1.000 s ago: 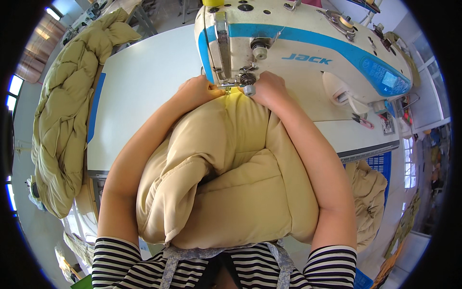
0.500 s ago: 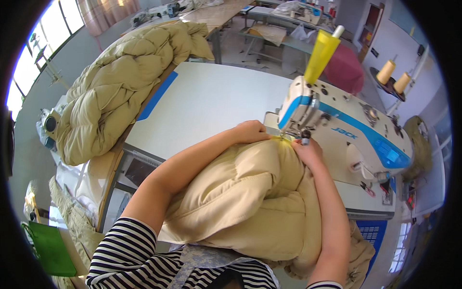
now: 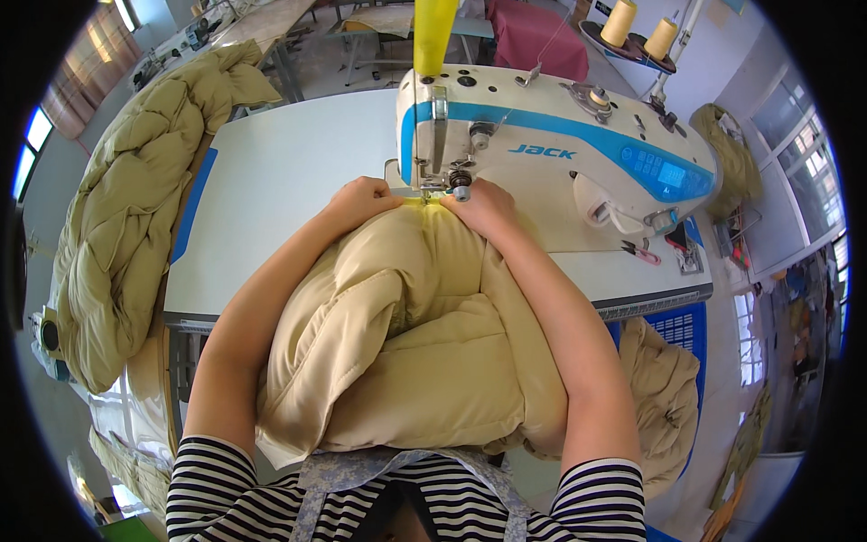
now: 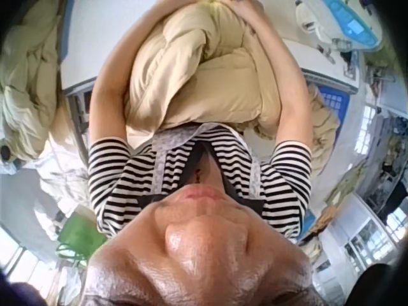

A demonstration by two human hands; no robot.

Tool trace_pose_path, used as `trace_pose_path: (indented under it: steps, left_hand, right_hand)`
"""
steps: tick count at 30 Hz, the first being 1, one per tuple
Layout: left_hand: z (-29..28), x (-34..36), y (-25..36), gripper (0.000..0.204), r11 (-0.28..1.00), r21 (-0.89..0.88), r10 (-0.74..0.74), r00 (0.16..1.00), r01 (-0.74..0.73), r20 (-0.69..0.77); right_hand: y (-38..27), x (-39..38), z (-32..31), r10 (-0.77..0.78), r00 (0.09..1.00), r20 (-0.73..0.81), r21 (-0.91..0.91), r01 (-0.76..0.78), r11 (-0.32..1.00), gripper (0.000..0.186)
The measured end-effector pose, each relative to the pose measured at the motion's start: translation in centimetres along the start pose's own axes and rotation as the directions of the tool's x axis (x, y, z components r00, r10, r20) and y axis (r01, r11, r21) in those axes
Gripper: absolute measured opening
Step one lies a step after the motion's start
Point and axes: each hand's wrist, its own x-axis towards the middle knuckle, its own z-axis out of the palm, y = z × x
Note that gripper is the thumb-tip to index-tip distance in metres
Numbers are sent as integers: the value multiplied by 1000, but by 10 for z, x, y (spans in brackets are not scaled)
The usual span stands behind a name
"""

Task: The person sews a beige quilted fabric using a sewing machine. They guide the fabric under the needle, adjust its position, and continue stitching along seams. The person occasionally lifts and repositions the fabric to align edges before resuming sewing.

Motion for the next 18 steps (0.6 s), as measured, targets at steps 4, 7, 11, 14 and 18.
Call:
trace_pose_path:
  steps: [4, 7, 11, 14, 18]
  left_hand:
    - [0, 4, -1, 40, 1000, 30, 6, 1000, -6, -12]
    - [2, 5, -3, 41, 999, 44, 5, 1000, -4, -23]
    - [2, 5, 0, 43, 994, 102, 27, 999, -25, -20]
    - [-1, 5, 10, 44, 992, 126, 9, 1000, -10, 10]
    - [-3, -1, 20, 33, 976, 192, 105, 994, -104, 4]
  right_hand:
    - [3, 4, 1, -44, 999, -21, -25, 44, 999, 46]
    - [2, 3, 0, -52, 998, -20, -35, 51, 998, 47]
    - [-5, -1, -5, -50, 998, 34, -26, 51, 998, 47]
    - [-11, -5, -11, -44, 997, 56, -31, 46, 998, 45]
    - [-14, -8, -13, -59, 997, 54, -24, 61, 998, 46]
